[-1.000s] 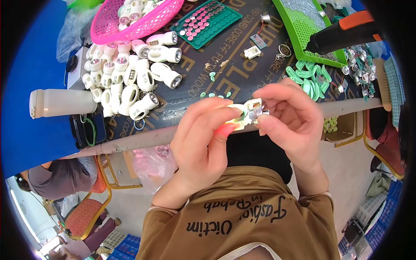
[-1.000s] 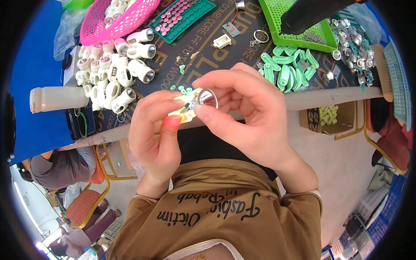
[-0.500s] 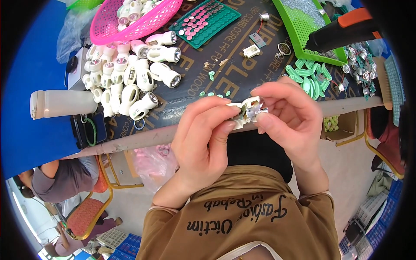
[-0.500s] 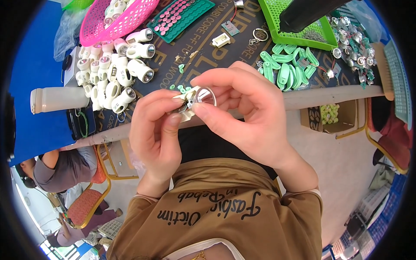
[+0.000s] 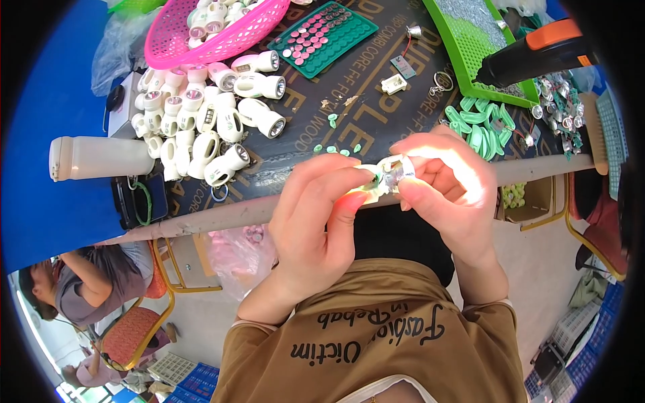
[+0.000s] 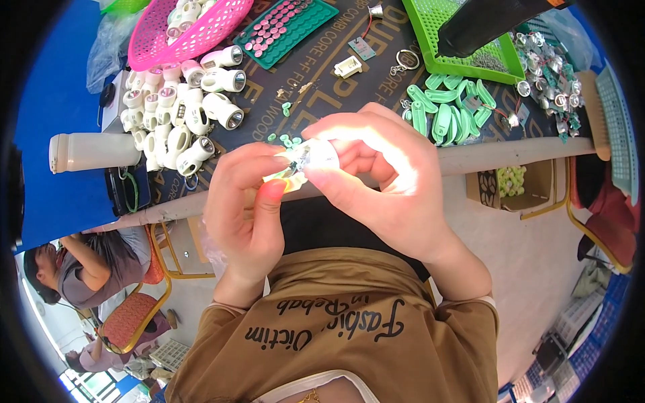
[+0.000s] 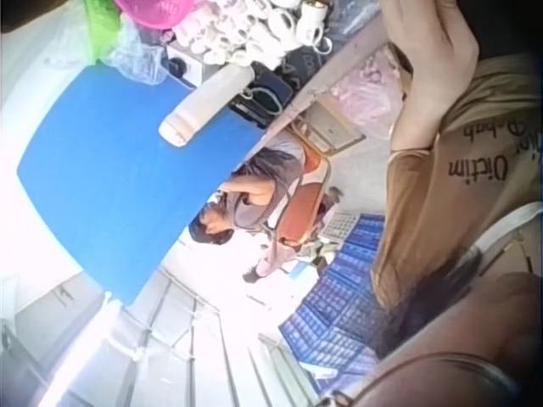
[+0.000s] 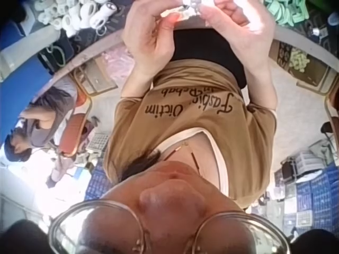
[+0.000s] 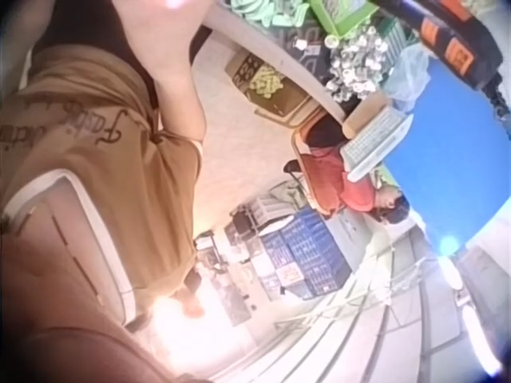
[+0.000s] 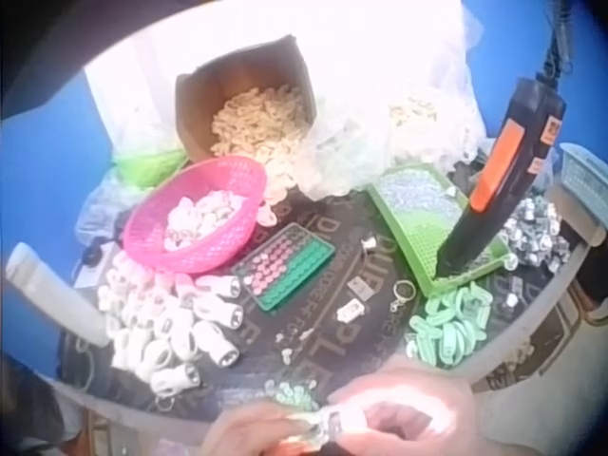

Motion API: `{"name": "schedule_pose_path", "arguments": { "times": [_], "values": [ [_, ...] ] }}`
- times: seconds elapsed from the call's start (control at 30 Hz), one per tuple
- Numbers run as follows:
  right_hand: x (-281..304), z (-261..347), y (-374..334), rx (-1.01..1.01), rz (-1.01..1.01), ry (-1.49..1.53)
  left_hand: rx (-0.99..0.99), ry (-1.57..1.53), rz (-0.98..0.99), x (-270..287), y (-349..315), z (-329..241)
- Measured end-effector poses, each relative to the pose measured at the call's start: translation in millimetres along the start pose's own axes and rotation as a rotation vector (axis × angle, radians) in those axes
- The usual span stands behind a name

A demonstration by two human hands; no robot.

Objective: Assembling electronic LED keychains by inserting circuit boards into casings and attaching rings.

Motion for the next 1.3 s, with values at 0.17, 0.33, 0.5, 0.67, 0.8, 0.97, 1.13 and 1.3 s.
{"name": "schedule_pose_path", "arguments": {
  "times": [0.17,0.33,0.5,0.67,0.8,0.97,1.13,1.3],
  "values": [
    [0,0,1,0.048,0.010,0.021,0.003,0.008,0.019,-1,-1,1],
    [-2,-3,-1,0.009,0.100,0.007,0.078,-0.078,0.133,1,-3,7],
    [-30,-22,-20,-0.265,0.335,0.086,0.945,-0.976,0.501,-32,-42,41],
    [-50,-18,-28,-0.204,0.461,-0.179,1.076,-1.087,0.615,-28,-59,42],
    [-59,7,-23,0.266,0.370,-0.470,0.999,-1.214,0.621,-16,-70,39],
    [-46,10,30,0.606,0.237,-0.797,0.599,-0.960,0.228,26,-41,64],
    [-65,-12,61,0.744,0.327,-1.092,0.465,-0.833,-0.136,69,-18,84],
    [-86,-34,58,0.775,0.525,-1.170,0.477,-0.816,-0.309,81,-19,90]
  ]
}}
Point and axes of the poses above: each hand's wrist, its own y-axis towards the middle knuckle, its own x-axis out of the back of the hand, z = x × y, the point moved 10 cm from there along y, towards the middle knuckle, and after that the axes turned 11 degrees about -z, right-handed, at the moved point
